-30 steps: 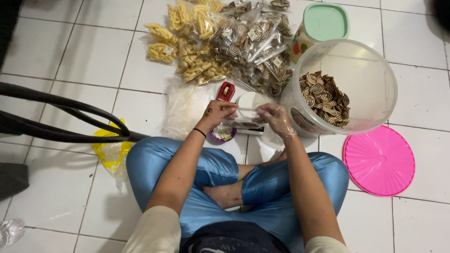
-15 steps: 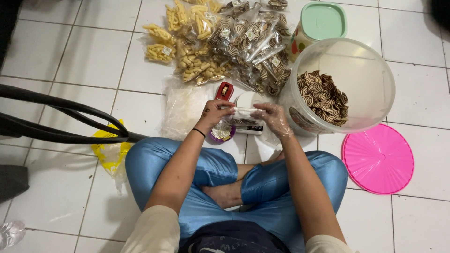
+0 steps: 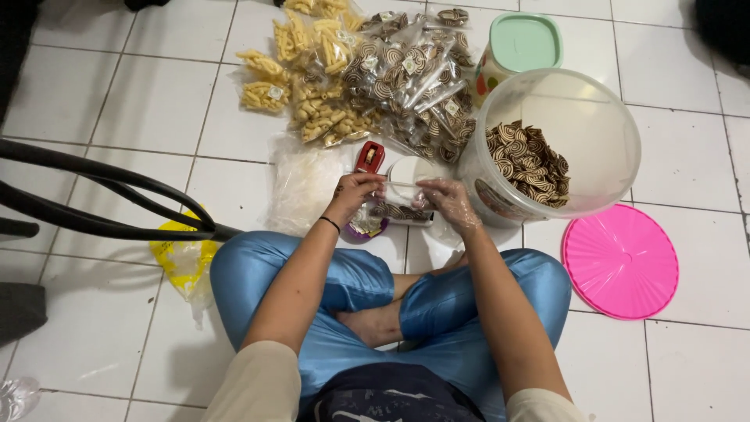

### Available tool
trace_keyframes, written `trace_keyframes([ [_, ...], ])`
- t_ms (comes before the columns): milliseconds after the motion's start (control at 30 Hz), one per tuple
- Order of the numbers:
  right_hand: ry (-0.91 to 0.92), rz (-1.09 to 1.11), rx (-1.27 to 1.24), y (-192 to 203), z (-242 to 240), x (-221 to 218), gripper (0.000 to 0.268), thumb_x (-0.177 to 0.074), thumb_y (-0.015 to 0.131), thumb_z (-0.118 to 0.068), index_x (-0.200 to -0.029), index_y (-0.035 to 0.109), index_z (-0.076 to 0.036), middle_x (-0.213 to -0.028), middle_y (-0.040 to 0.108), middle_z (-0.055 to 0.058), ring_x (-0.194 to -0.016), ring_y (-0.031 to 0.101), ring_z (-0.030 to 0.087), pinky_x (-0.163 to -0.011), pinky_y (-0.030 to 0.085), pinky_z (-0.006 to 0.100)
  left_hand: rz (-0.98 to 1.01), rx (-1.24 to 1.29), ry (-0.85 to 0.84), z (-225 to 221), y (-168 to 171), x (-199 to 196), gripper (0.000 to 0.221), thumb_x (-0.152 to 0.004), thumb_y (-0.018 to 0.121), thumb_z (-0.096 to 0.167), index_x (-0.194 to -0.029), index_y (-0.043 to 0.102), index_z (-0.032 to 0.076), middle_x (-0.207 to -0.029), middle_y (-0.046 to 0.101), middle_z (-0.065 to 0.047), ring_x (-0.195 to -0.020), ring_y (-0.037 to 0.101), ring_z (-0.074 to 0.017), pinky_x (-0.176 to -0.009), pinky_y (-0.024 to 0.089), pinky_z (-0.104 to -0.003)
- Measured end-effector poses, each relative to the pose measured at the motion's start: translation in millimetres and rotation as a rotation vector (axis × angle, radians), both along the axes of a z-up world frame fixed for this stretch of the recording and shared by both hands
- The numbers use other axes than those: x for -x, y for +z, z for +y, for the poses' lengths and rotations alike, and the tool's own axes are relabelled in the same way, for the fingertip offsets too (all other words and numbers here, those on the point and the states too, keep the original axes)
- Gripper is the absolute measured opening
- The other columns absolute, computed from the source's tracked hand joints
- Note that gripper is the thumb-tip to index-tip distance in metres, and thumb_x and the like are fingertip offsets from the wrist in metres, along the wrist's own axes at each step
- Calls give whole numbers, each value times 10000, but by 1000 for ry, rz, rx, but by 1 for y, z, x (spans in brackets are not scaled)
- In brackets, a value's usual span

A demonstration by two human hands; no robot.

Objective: Packing cookies from a large container into small plastic bags and weighing them on a digital scale.

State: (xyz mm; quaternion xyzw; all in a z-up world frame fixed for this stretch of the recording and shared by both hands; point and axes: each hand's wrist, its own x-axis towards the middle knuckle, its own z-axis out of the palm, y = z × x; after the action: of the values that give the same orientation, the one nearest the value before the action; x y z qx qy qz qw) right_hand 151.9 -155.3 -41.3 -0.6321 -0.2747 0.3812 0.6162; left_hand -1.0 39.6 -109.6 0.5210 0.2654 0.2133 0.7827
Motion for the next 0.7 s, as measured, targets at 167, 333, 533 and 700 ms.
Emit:
trace_keyframes([
  [167,1,109,-38,-13,0,-6,246,-912,679,4,-1149,732,43,-848,709,159,-765,704,182,-775,636,349,-22,30,-5,5,-14,-2,232,-827,729,-12,-1054,775,2,-848,765,-149,-744,767,-195,-641,635,-269],
  [333,-7,75,-38,-20,2,-8,254,-865,776,-14,-1110,745,48,-903,746,177,-833,723,177,-812,630,327,-51,-35,16,1,-3,1,233,-781,801,-47,-1010,786,-7,-752,728,-88,-753,767,-238,-653,630,-288],
  [533,5,13,30,-27,4,-11,273,-886,760,-28,-1129,711,87,-872,708,160,-829,701,195,-800,625,349,-34,-124,3,6,-9,-4,271,-787,804,-41,-1053,781,4,-632,625,-22,-750,770,-257,-666,617,-266],
  [700,27,-11,88,-35,4,-12,182,-967,722,-163,-1076,681,-23,-784,682,70,-731,724,183,-675,625,319,40,-195,-127,7,-26,-4,173,-907,754,55,-1078,734,46,-814,725,-87,-737,759,-195,-656,629,-285],
])
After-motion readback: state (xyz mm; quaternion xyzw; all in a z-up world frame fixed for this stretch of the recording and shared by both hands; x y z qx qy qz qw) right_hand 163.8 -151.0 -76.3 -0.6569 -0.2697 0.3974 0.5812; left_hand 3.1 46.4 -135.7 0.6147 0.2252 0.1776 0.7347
